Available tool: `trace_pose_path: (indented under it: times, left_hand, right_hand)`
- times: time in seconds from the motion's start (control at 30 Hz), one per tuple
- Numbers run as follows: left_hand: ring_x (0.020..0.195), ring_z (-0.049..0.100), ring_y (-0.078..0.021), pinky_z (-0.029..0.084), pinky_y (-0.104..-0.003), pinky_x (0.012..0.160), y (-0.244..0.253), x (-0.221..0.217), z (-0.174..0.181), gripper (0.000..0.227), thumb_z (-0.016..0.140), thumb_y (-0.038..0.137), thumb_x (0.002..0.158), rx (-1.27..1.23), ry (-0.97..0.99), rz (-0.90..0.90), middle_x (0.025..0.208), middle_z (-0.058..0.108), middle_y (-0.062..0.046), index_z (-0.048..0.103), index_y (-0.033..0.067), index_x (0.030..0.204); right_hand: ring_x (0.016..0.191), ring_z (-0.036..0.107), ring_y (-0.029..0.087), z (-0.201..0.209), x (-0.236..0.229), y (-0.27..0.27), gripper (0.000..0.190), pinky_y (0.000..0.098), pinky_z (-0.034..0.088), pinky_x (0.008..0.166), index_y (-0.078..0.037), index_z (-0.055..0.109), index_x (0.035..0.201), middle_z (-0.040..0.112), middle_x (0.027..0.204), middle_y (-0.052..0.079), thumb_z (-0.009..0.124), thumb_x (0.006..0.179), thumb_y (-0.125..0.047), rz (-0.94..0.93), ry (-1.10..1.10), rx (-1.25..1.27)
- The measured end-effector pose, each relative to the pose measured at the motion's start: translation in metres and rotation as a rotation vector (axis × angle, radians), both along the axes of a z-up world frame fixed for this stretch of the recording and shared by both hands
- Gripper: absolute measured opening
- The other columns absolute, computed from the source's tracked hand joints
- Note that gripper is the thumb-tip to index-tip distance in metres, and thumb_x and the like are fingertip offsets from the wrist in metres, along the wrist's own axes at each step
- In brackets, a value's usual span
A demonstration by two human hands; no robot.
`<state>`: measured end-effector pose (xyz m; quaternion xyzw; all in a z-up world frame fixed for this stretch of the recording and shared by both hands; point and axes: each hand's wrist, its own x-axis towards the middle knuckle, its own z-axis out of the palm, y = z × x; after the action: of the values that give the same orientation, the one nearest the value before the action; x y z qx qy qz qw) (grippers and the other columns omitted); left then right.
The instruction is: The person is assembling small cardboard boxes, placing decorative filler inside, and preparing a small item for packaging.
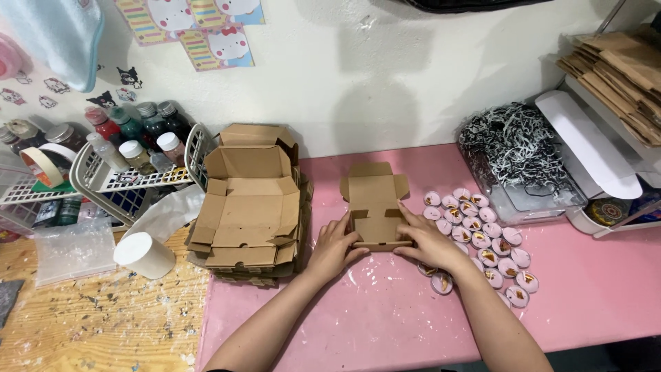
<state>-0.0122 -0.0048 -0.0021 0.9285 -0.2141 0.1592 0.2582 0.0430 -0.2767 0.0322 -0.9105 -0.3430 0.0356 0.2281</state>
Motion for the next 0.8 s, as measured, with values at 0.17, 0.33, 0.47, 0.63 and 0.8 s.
trace_pose_path:
  times: [0.17,0.33,0.47,0.63,0.8]
  left_hand:
    - [0.124,0.047,-0.0315,0.038,-0.044,0.105,-0.002,0.001,0.006,0.039,0.078,0.044,0.082,-0.068,0.142,0.01,0.156,0.039,-0.017,0.076,0.0094,0.099]
    - [0.13,0.039,-0.0329,0.033,-0.045,0.11,-0.006,0.0,0.013,0.038,0.078,0.045,0.083,0.013,0.328,0.062,0.158,0.031,-0.017,0.076,0.0107,0.098]
    - [0.133,0.04,-0.0362,0.035,-0.048,0.11,-0.003,-0.001,0.004,0.036,0.074,0.044,0.088,-0.048,0.181,0.009,0.16,0.033,-0.019,0.074,0.0096,0.099]
    - [0.138,0.034,-0.0398,0.027,-0.054,0.114,-0.006,-0.004,0.017,0.034,0.074,0.043,0.086,-0.013,0.067,-0.002,0.156,0.034,-0.021,0.075,0.0108,0.097]
    - [0.127,0.046,-0.0365,0.019,-0.061,0.115,-0.013,0.0,0.0,0.034,0.07,0.034,0.09,0.197,-0.231,-0.078,0.124,0.056,-0.016,0.068,0.0112,0.115]
  right_hand:
    - [0.125,0.053,0.032,0.013,-0.007,0.005,0.033,0.0428,0.043,0.108,-0.006,0.067,0.088,0.022,0.167,0.013,0.084,0.077,-0.032,-0.04,0.043,-0.01]
    - [0.13,0.05,0.032,0.004,-0.003,0.006,0.032,0.0466,0.037,0.112,-0.009,0.069,0.09,0.022,0.167,0.01,0.084,0.076,-0.034,-0.086,0.081,-0.086]
    - [0.138,0.042,0.037,-0.003,-0.002,0.003,0.032,0.0499,0.032,0.115,-0.007,0.067,0.086,0.026,0.165,0.014,0.084,0.077,-0.033,-0.018,0.022,0.018]
    - [0.146,0.021,0.047,0.004,-0.005,0.007,0.031,0.057,0.021,0.117,-0.008,0.071,0.088,0.029,0.161,0.012,0.086,0.073,-0.029,-0.032,-0.032,0.007]
    - [0.147,0.022,0.045,0.012,-0.01,0.01,0.03,0.0574,0.019,0.118,-0.006,0.07,0.08,0.039,0.155,0.009,0.087,0.07,-0.028,-0.012,-0.113,0.025]
